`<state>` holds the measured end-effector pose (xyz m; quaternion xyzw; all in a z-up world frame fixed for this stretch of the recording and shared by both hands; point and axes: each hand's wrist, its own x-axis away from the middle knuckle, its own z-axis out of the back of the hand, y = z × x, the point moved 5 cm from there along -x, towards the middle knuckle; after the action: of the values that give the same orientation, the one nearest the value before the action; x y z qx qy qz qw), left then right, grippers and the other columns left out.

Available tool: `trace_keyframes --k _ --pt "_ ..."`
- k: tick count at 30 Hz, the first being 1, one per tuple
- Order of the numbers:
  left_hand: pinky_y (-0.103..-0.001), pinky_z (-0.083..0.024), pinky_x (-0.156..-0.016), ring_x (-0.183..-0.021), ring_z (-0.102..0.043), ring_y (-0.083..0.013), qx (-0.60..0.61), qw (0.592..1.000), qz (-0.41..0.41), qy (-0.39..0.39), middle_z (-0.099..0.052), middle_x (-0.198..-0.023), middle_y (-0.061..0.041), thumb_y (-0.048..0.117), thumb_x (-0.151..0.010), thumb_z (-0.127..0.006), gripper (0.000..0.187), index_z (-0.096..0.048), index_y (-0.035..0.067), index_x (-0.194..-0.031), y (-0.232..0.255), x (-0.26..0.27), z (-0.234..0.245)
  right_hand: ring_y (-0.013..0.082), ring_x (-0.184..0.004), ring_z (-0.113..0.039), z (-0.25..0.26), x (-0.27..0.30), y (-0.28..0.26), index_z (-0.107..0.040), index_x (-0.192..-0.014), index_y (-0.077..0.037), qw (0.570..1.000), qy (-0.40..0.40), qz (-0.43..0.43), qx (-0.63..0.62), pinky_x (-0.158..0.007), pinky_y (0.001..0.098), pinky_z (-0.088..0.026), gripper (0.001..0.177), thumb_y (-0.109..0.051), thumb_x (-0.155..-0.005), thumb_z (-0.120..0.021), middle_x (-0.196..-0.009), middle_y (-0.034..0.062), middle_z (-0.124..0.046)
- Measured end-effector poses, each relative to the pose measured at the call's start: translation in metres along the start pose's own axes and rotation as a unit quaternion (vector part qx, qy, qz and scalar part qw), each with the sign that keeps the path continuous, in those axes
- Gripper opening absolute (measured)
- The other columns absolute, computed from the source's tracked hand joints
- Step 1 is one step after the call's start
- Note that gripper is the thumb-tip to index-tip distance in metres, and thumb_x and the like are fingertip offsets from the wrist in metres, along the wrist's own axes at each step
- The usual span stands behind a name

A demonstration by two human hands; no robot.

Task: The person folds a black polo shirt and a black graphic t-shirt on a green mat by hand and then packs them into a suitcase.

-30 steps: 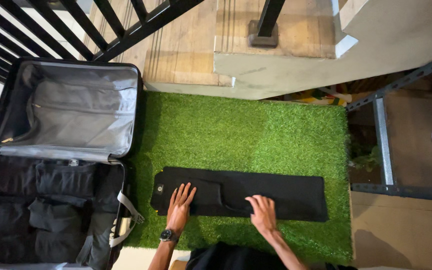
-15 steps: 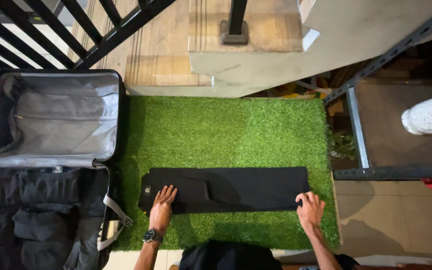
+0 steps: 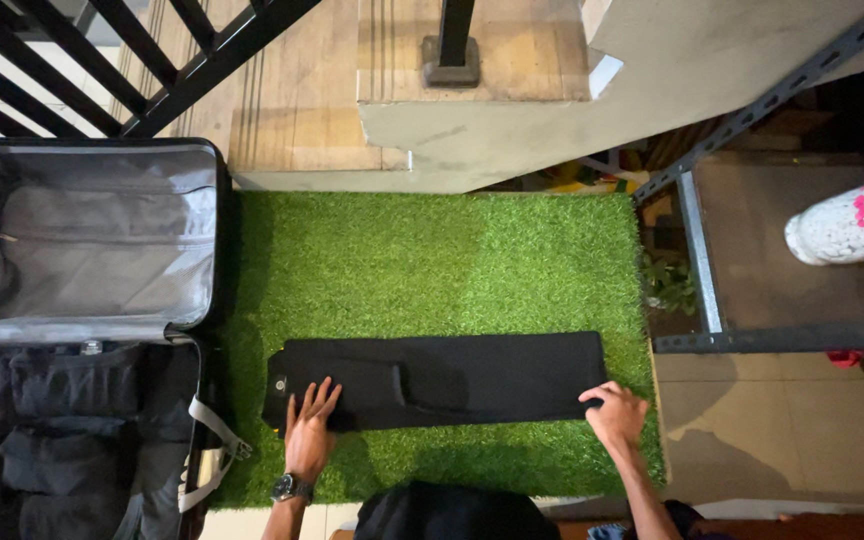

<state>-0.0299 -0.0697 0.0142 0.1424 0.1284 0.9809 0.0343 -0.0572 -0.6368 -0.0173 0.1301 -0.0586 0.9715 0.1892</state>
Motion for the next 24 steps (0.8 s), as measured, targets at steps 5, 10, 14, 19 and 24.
trace_keyframes --k 5,10,14,19,24 --pt "-0.048 -0.013 -0.126 -0.151 -0.031 -0.0267 0.067 0.991 -0.006 0.116 -0.035 -0.163 -0.007 0.022 -0.083 -0.061 0.065 -0.050 0.029 -0.147 0.019 -0.029 0.004 0.0222 -0.111 -0.068 0.008 -0.023 0.013 -0.060 -0.133 -0.029 0.941 0.065 -0.118 -0.310 -0.087 0.0488 -0.060 0.041 -0.033 -0.093 -0.069 -0.134 0.0008 -0.066" --pt "-0.054 -0.011 -0.124 -0.152 -0.029 -0.0323 0.017 0.992 -0.016 0.128 -0.033 -0.164 -0.010 0.045 -0.098 -0.049 0.052 -0.049 0.033 -0.149 0.036 -0.065 -0.003 0.0302 -0.129 -0.054 0.021 -0.071 -0.022 -0.058 -0.140 -0.026 0.980 0.151 0.046 -0.118 -0.105 0.0576 -0.038 0.055 -0.042 -0.088 -0.073 -0.143 0.0102 -0.059" --pt "-0.063 -0.006 -0.120 -0.149 -0.027 -0.0363 -0.039 0.994 -0.041 0.093 -0.027 -0.164 -0.014 0.050 -0.099 -0.043 0.055 -0.045 0.032 -0.151 0.045 -0.088 -0.016 0.0295 -0.130 -0.052 0.006 -0.090 -0.070 -0.063 -0.130 -0.029 0.967 0.110 0.224 -0.046 -0.110 0.0595 -0.026 0.046 -0.050 -0.089 -0.067 -0.143 0.0067 -0.059" --pt "-0.064 -0.008 -0.121 -0.150 -0.030 -0.0353 -0.059 0.994 -0.003 0.092 -0.030 -0.164 -0.014 0.048 -0.102 -0.039 0.055 -0.045 0.028 -0.153 0.046 -0.095 -0.020 0.0193 -0.132 -0.056 -0.013 -0.113 -0.063 -0.066 -0.131 -0.034 0.994 -0.071 0.068 0.037 -0.125 0.0528 -0.027 0.037 -0.053 -0.101 -0.058 -0.136 -0.0016 -0.065" --pt "-0.058 -0.013 -0.129 -0.152 -0.036 -0.0263 -0.038 0.995 -0.033 0.089 -0.037 -0.164 -0.009 0.041 -0.107 -0.039 0.052 -0.049 0.014 -0.150 0.075 -0.106 -0.036 0.0246 -0.131 -0.051 0.010 -0.092 -0.116 -0.064 -0.130 -0.021 0.990 0.083 0.113 -0.021 -0.113 0.0617 -0.024 0.042 -0.039 -0.093 -0.066 -0.141 0.0068 -0.057"
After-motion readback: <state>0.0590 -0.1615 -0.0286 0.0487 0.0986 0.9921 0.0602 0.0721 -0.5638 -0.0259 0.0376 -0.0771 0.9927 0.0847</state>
